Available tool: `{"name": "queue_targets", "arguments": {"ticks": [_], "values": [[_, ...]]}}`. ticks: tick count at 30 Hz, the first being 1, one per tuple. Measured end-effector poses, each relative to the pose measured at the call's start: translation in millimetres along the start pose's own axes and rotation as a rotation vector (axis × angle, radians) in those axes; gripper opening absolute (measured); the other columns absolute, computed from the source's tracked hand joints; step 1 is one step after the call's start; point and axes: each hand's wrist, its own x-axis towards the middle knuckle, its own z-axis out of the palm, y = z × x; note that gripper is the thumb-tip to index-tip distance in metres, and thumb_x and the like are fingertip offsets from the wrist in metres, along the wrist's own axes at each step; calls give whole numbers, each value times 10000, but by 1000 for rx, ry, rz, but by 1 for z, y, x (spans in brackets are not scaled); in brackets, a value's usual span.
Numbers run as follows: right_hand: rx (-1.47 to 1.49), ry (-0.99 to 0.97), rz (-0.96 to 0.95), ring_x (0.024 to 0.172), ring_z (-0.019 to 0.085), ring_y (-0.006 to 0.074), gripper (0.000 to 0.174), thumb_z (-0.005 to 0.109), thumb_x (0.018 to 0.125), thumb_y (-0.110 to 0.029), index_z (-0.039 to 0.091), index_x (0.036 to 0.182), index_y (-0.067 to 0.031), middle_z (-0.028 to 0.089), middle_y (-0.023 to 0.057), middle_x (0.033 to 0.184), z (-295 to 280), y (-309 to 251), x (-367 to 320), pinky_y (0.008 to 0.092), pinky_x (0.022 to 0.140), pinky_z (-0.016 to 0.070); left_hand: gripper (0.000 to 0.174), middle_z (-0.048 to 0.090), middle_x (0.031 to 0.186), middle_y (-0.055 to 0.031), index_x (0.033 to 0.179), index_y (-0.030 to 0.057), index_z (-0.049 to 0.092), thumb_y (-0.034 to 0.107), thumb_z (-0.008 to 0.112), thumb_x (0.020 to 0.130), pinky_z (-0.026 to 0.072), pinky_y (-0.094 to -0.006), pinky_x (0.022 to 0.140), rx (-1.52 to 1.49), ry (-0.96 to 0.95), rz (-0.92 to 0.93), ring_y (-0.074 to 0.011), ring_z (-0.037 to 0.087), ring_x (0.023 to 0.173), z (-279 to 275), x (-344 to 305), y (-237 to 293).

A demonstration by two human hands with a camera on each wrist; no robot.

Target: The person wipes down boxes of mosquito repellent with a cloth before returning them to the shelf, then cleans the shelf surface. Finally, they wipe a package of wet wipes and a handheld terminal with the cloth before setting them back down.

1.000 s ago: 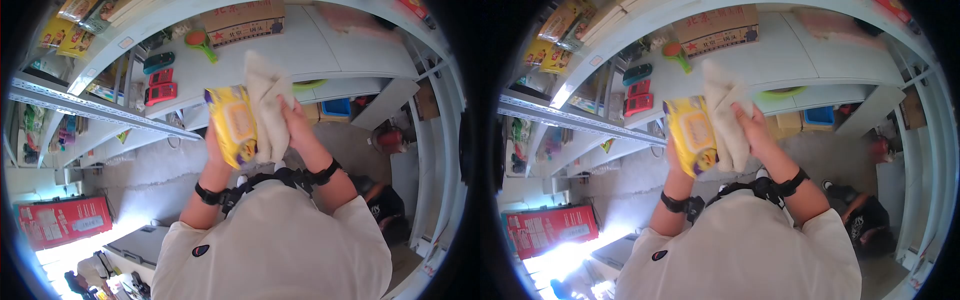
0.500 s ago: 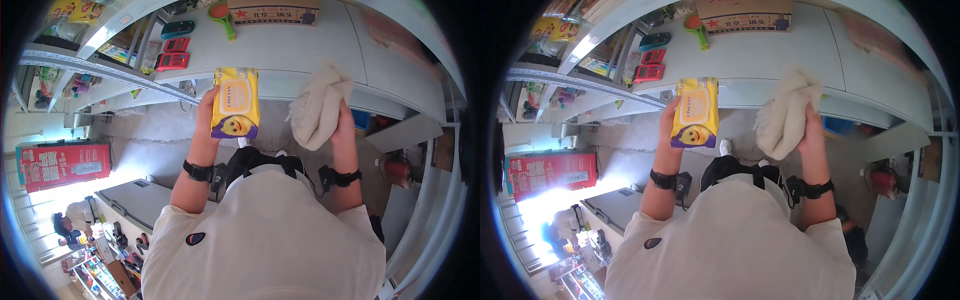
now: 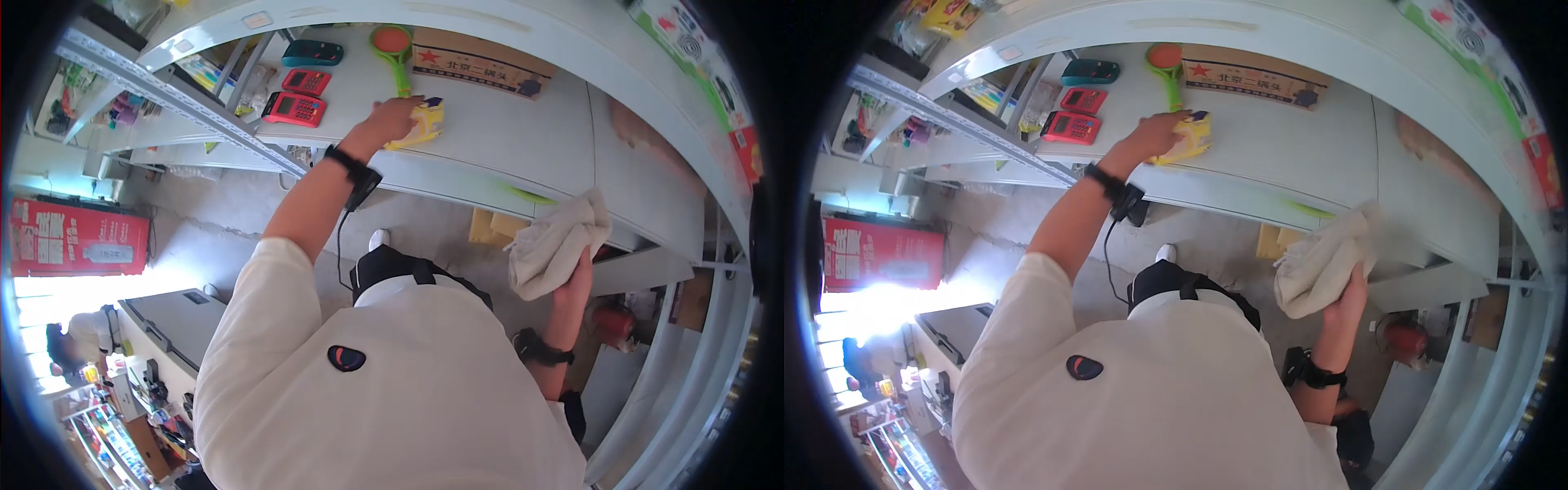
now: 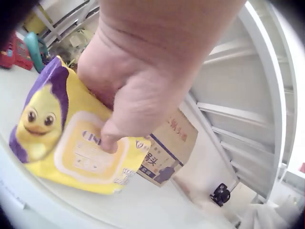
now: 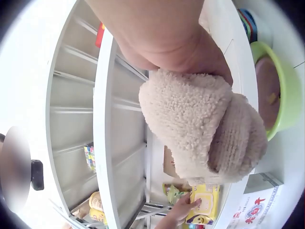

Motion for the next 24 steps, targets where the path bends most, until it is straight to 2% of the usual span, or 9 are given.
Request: {"name": "queue_targets", "arguments": {"ticks": [1,4,7,8,14,17,19,22,24], "values": [[0,20,14,1215,529,293,481,460,1015,-285,357,1415,-39,512,135,1354,0,3,-1,455,1022,455,629,577,1282,-113,1455,197,380,130,599,869,306,-635,1047,128,-76,-21,-333,500,1245,-3,14,0],[-36,24,17,1209,530,295,472,461,1016,-288,360,1415,-57,513,130,1347,14,5,-4,458,1020,454,609,542,1314,-104,1467,195,361,122,545,891,234,-681,1058,350,0,55,-324,457,1281,7,50,-13],[-67,1,-2,1208,526,293,476,471,1013,-302,363,1412,-67,510,126,1345,34,12,-1,456,1020,451,617,515,1335,-115,1478,197,342,110,528,895,232,-663,1075,388,41,47,-348,427,1300,12,69,-21],[-77,-3,-5,1208,525,292,479,476,1011,-308,364,1411,-69,509,125,1345,40,15,0,454,1020,450,619,451,1402,-121,1485,192,326,106,513,901,224,-648,1091,388,57,41,-352,373,1339,16,70,-24],[-145,-17,-17,1273,476,298,503,445,1019,-324,340,1429,-52,483,133,1387,76,31,13,464,1085,388,647,349,1493,-135,1510,179,256,133,509,916,218,-619,1108,175,325,200,-375,283,1397,8,35,-74],[-124,-59,-6,1209,526,282,509,521,995,-289,357,1417,-56,518,121,1335,102,36,18,444,1022,445,737,317,1510,-147,1524,225,211,241,589,891,222,-608,1110,176,385,59,-377,246,1417,-19,3,-135],[-145,-85,12,1200,534,278,500,523,994,-285,369,1409,-53,527,119,1324,117,42,25,440,1012,454,946,285,1527,-140,1523,305,193,308,752,761,251,-600,1097,304,191,-126,-378,243,1420,-56,-37,-149],[-174,-154,22,1175,554,269,483,529,992,-280,390,1395,-52,547,114,1300,150,51,33,431,989,472,1118,282,1528,-126,1510,366,204,302,862,609,284,-592,1079,466,-62,-173,-362,272,1408,-76,-61,-193],[-211,-183,31,1163,565,265,471,518,996,-284,396,1388,-52,555,113,1290,174,57,28,424,984,479,1132,302,1511,-108,1512,361,205,279,864,595,286,-596,1057,490,-121,-101,-339,262,1413,-76,-62,-234]]}}
